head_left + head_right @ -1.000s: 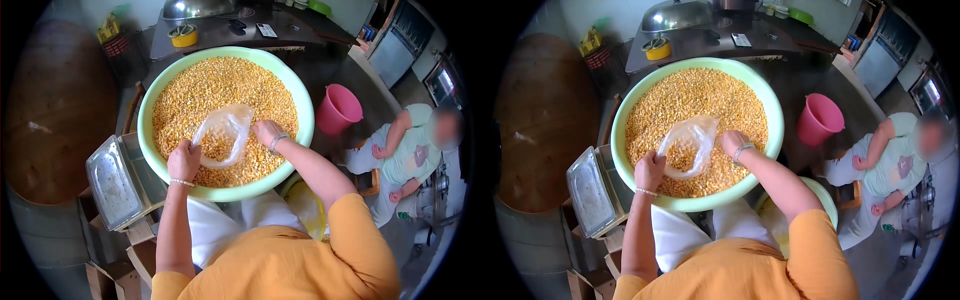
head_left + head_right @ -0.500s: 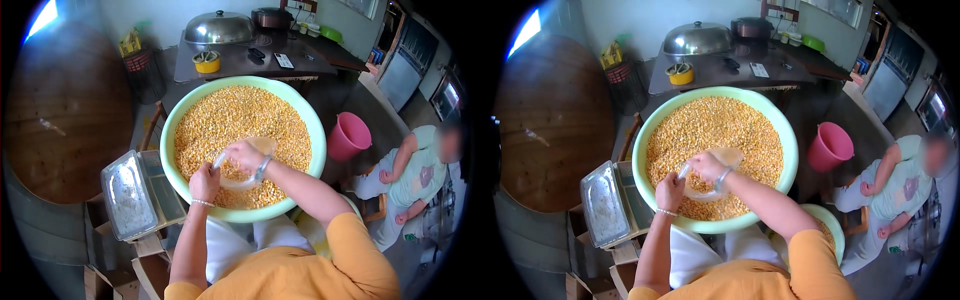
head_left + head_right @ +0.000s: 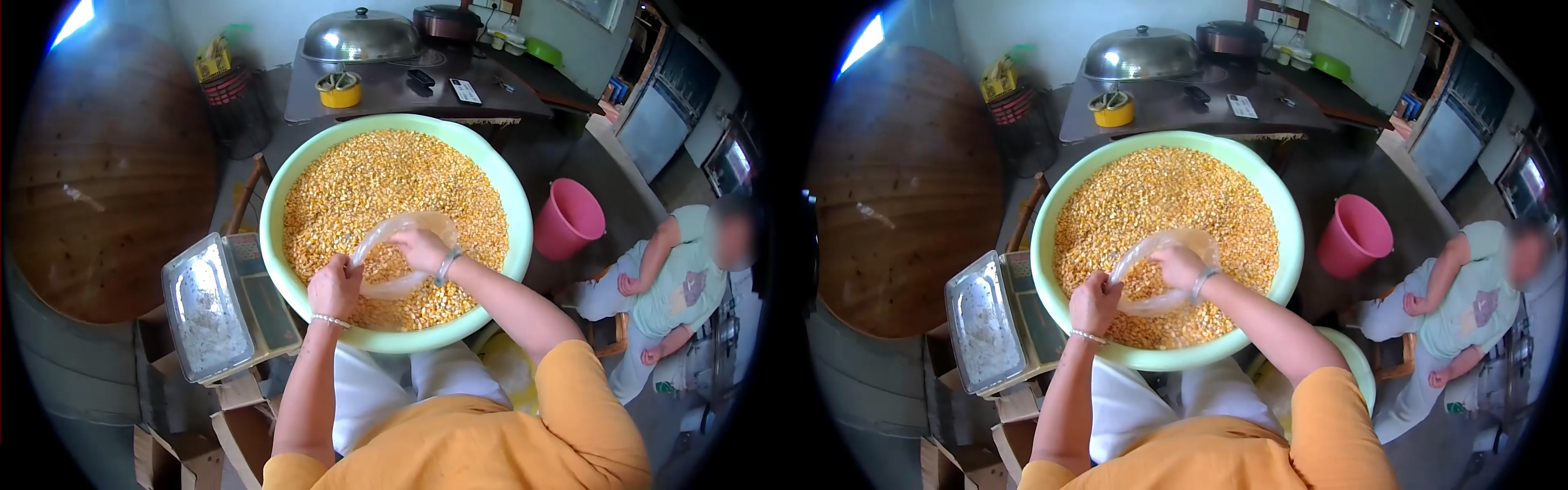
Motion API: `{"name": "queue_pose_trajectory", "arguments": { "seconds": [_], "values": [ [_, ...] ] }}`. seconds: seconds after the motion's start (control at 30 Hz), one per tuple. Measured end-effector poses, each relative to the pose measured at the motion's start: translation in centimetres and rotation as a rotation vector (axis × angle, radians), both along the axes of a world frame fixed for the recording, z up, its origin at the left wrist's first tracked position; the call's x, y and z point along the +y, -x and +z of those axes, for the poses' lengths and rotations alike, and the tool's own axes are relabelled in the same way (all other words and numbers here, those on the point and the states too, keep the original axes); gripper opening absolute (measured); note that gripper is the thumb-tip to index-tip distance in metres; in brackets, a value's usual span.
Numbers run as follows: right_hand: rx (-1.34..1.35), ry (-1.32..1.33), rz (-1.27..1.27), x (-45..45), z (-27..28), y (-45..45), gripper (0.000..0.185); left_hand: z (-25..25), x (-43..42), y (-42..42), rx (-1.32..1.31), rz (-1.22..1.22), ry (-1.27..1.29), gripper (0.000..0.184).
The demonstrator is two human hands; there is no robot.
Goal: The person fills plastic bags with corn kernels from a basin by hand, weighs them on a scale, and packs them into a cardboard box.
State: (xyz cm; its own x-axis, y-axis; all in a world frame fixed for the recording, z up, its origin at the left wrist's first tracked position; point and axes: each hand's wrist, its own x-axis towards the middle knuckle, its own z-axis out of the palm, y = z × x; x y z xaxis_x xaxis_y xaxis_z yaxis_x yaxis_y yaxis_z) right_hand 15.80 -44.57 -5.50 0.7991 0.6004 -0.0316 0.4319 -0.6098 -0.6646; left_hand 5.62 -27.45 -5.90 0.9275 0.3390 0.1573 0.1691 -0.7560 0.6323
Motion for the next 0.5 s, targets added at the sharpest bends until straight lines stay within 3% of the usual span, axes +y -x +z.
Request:
{"name": "queue_pose_trajectory", "arguments": {
  "seconds": [0.13, 0.23, 0.33, 0.43, 0.5],
  "values": [
    [-0.258, 0.206, 0.436, -1.7, 0.2, 2.7, 0.023, -0.2, -0.1, -0.1, 0.028, 0.004, -0.039, 0.023],
    [-0.275, 0.299, 0.567, -2.4, -0.3, 3.7, 0.018, 0.3, -0.3, -0.2, 0.072, 0.004, -0.064, 0.025],
    [-0.235, 0.258, 0.541, -2.5, -0.1, 4.0, 0.018, 0.1, -0.3, -0.2, 0.076, 0.006, -0.068, 0.026],
    [-0.348, -0.106, 0.511, -2.9, 0.7, 4.3, 0.019, 0.0, -0.3, -0.2, 0.023, 0.022, -0.067, 0.027],
    [-0.471, -0.337, 0.290, -3.3, 1.5, 3.7, 0.019, -0.2, -0.2, -0.3, -0.011, 0.029, -0.073, 0.027]
  ]
}}
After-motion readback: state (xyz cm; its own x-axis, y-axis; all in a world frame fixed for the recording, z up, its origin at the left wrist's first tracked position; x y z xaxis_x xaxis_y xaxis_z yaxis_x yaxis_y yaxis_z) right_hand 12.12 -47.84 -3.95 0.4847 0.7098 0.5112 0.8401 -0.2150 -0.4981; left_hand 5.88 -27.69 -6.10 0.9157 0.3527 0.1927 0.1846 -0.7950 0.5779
